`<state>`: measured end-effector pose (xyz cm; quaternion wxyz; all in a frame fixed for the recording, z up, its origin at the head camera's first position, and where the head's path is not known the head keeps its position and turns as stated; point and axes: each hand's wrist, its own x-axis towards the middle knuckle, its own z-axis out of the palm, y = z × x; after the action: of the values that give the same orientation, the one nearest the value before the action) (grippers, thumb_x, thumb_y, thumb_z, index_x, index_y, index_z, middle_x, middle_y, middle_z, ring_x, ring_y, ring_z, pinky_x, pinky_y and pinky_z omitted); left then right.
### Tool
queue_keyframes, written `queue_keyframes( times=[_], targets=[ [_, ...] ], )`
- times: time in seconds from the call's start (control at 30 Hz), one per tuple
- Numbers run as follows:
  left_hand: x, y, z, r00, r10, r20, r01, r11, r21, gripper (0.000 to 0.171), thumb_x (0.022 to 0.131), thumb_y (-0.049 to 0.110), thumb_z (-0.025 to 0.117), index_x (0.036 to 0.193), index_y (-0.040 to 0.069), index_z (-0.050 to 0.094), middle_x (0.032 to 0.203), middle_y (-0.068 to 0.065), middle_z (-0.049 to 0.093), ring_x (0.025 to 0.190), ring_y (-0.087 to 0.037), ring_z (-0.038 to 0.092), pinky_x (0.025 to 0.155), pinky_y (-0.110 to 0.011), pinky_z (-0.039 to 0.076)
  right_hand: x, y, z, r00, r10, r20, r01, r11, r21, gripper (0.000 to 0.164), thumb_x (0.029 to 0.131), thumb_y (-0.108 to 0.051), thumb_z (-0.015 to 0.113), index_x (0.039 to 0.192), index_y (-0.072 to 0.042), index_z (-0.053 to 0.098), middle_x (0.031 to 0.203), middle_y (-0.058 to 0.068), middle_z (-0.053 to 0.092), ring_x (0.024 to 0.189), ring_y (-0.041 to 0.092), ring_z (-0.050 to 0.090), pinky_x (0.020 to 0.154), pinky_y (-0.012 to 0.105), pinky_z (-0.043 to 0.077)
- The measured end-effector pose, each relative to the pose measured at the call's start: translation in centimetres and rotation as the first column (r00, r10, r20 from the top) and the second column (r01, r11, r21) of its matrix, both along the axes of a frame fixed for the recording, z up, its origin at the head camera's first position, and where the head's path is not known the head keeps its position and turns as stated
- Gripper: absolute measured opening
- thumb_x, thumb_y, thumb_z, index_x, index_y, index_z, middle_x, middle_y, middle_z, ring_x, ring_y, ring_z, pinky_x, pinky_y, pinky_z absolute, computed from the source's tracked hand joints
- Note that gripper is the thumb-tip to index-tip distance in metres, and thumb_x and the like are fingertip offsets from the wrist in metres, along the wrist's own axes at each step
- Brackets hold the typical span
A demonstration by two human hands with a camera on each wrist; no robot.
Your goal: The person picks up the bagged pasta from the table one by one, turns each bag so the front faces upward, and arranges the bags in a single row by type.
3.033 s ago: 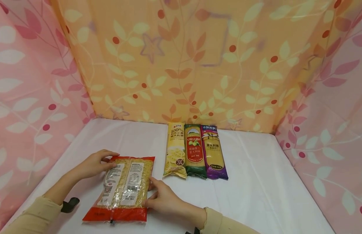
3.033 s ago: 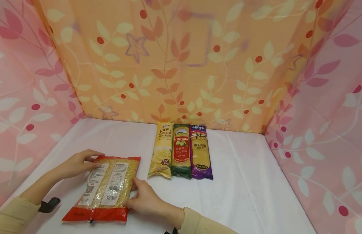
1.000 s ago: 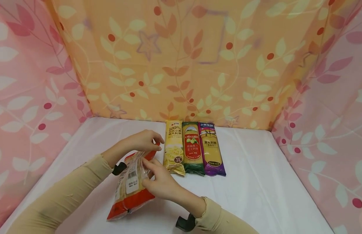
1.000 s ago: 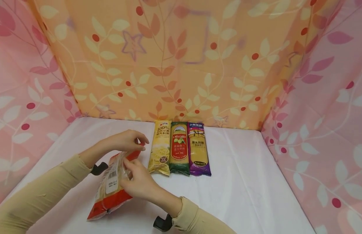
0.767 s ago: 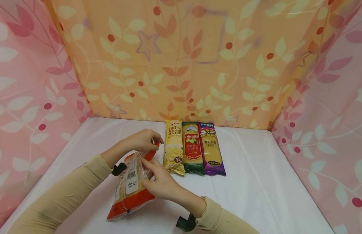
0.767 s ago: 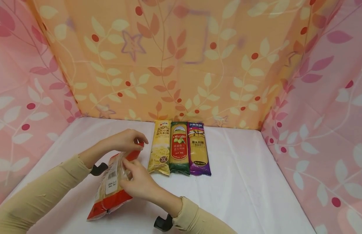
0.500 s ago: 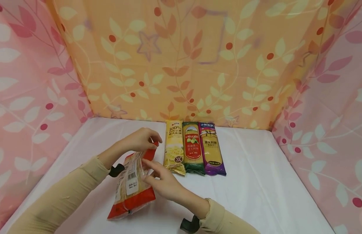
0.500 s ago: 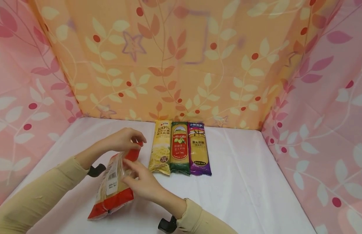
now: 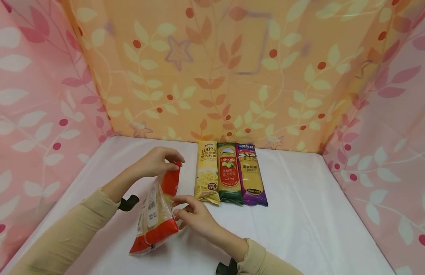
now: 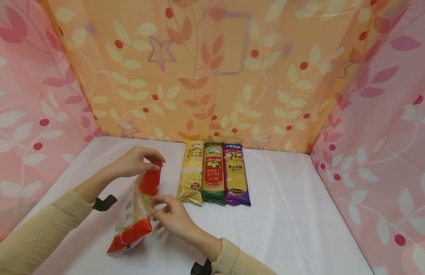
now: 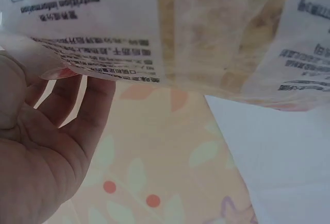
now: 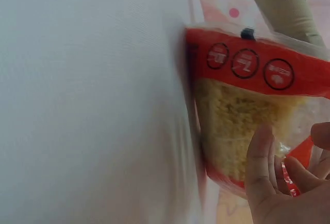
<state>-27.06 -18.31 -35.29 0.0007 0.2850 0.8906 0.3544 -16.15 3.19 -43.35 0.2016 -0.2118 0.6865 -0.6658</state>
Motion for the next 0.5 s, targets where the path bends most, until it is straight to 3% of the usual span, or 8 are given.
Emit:
queue_keyframes(
  times=[0.13, 0.2, 0.37, 0.5],
  targets=[
    [0.1, -0.4, 0.1, 1.000, 0.016, -0.006, -0.016, 0.998, 0.058, 0.021, 0.090, -0.001, 0.077, 0.108, 0.010, 0.079, 0.096, 0.002, 0.077, 0.093, -0.020, 0.072, 0.089, -0.046, 0.058, 0.4, -0.2, -0.4, 0.999, 0.030, -0.039, -0.030, 0.999, 0.013, 0.037, 0.101, -0.016, 0.063, 0.136, -0.005, 0.064, 0.131, 0.012, 0.061, 0.091, 0.010, 0.068, 0.073, 0.031, 0.062],
    [0.2, -0.5, 0.2, 0.999, 0.034, -0.007, -0.033, 0.996, 0.084, 0.021, 0.090, -0.001, 0.077, 0.108, 0.011, 0.080, 0.097, 0.001, 0.078, 0.093, -0.019, 0.073, 0.089, -0.045, 0.058, 0.5, -0.4, -0.4, 0.994, 0.040, -0.102, -0.037, 0.999, 0.026, 0.035, 0.101, -0.016, 0.065, 0.135, -0.008, 0.067, 0.130, 0.011, 0.061, 0.095, 0.007, 0.068, 0.075, 0.029, 0.061],
    [0.1, -1.1, 0.3, 0.996, 0.090, -0.009, -0.088, 0.987, 0.135, 0.020, 0.091, 0.003, 0.078, 0.109, 0.012, 0.079, 0.101, -0.001, 0.078, 0.097, -0.022, 0.073, 0.089, -0.045, 0.059, 0.7, -1.1, -0.4, 0.965, 0.014, -0.262, 0.006, 0.997, 0.076, 0.037, 0.099, -0.018, 0.072, 0.135, -0.013, 0.069, 0.128, 0.008, 0.061, 0.106, 0.013, 0.065, 0.085, 0.024, 0.058],
    [-0.2, -2.3, 0.1, 0.992, 0.125, 0.013, -0.126, 0.979, 0.158, 0.018, 0.093, 0.006, 0.078, 0.111, 0.011, 0.078, 0.104, -0.003, 0.078, 0.101, -0.024, 0.073, 0.089, -0.042, 0.060, 0.7, -1.6, -0.5, 0.938, 0.024, -0.347, 0.014, 0.994, 0.107, 0.040, 0.100, -0.016, 0.070, 0.140, -0.011, 0.066, 0.133, 0.006, 0.059, 0.114, 0.019, 0.061, 0.089, 0.023, 0.056]
  ],
)
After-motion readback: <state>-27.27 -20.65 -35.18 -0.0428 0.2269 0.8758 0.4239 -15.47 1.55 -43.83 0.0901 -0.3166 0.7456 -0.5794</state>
